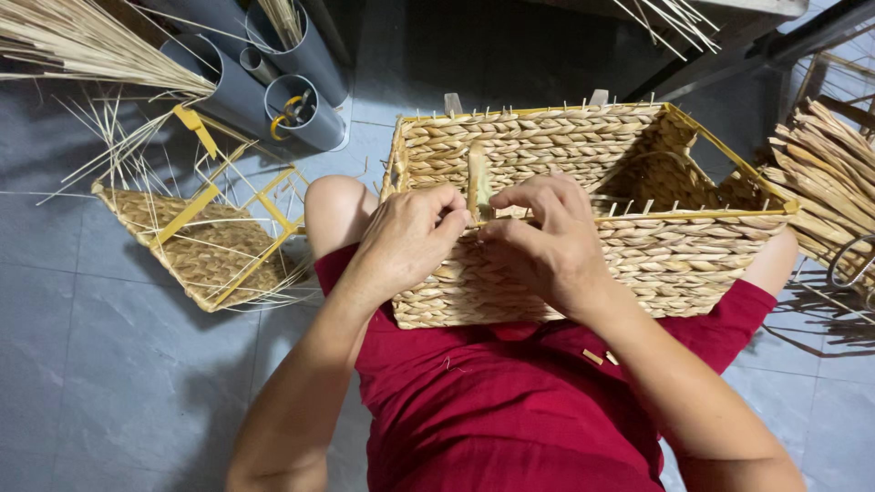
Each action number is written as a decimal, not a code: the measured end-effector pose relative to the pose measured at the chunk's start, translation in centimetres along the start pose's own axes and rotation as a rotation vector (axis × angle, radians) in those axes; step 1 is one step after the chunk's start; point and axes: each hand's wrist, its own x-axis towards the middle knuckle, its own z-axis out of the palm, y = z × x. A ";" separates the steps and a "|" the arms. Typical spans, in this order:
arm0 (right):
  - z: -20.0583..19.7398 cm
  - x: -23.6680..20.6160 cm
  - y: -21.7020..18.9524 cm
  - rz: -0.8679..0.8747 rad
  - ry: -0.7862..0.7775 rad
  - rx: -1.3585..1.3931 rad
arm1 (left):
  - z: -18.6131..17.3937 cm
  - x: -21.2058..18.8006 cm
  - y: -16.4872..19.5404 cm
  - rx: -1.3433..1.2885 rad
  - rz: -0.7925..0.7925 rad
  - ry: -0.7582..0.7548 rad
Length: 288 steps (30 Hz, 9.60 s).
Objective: The person sits on the floor with a woven water hyacinth basket on their lap and weaves flat strips along the basket's rim, tucking and threading each strip into the woven wall to bind the edge. They work the strips around the rim section by section, pressing the weave tight by hand.
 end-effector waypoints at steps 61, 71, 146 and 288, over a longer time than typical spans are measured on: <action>-0.8 7.9 14.4 0.274 -0.038 0.098 | 0.4 1.1 0.1 0.176 0.473 0.175; 2.1 6.9 12.6 0.961 -0.186 1.035 | 1.7 0.5 0.0 0.220 0.328 0.309; -1.1 2.2 1.0 0.149 -0.122 0.019 | 0.7 2.5 0.5 0.088 0.039 0.145; -1.9 -2.8 1.8 0.169 -0.102 0.298 | 1.4 3.3 -0.2 0.075 0.023 0.110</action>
